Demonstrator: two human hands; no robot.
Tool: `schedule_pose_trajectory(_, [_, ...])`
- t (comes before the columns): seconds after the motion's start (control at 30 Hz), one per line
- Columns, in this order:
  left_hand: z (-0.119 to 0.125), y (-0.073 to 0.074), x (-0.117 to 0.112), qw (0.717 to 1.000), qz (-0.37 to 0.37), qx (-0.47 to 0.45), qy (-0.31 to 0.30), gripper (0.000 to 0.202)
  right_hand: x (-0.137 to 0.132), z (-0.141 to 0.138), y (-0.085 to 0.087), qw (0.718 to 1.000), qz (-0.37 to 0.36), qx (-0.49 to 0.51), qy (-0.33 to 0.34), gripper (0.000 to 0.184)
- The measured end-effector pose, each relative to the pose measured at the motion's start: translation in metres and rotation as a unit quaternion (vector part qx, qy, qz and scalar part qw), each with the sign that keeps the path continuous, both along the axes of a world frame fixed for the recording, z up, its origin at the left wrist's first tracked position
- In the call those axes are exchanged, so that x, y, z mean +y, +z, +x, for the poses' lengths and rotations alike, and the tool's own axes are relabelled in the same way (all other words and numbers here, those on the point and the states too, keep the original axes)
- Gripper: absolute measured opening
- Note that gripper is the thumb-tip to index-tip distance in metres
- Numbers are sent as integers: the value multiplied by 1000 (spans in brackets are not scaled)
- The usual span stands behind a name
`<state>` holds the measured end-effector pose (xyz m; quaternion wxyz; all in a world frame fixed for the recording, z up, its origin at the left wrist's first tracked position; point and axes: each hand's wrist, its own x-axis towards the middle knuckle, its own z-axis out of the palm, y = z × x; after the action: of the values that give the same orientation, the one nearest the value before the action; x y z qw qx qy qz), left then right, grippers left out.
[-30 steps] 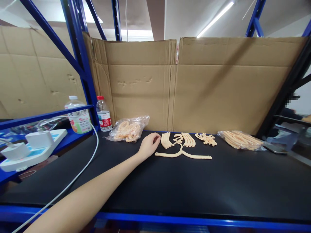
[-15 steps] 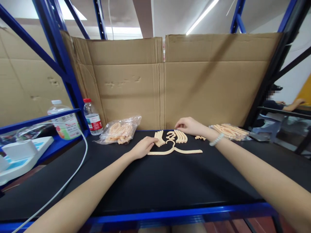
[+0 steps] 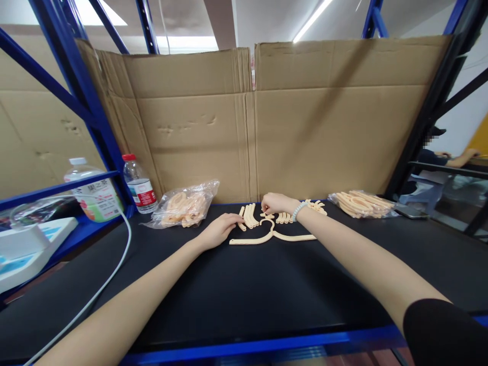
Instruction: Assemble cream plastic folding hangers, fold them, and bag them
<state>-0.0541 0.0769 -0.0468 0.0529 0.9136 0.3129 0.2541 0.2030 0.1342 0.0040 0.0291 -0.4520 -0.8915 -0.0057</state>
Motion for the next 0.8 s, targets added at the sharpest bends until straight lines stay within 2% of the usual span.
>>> schedule_pose_trajectory(0.17, [-2, 3, 0, 1000, 4, -3, -1, 27, 0, 2, -4, 999, 32, 41, 11, 3])
schedule_pose_trajectory(0.3, [-1, 5, -2, 1000, 1, -9, -7, 22, -5, 15, -4, 984, 98, 146, 2, 14])
schedule_pose_trajectory(0.4, [1, 5, -5, 1000, -3, -25, -7, 19, -8, 27, -5, 956, 154, 245, -36, 20])
schedule_pose_trajectory(0.53, [1, 3, -5, 997, -7, -77, 11, 19, -11, 39, -5, 902, 189, 379, -87, 20])
schedule_pose_trajectory(0.63, [2, 4, -4, 990, -12, -138, 38, 19, -21, 44, -3, 860, 166, 472, -103, 28])
schedule_pose_trajectory(0.8, [16, 20, -18, 973, -51, -219, 43, 20, -57, 44, -3, 810, 58, 577, -84, 40])
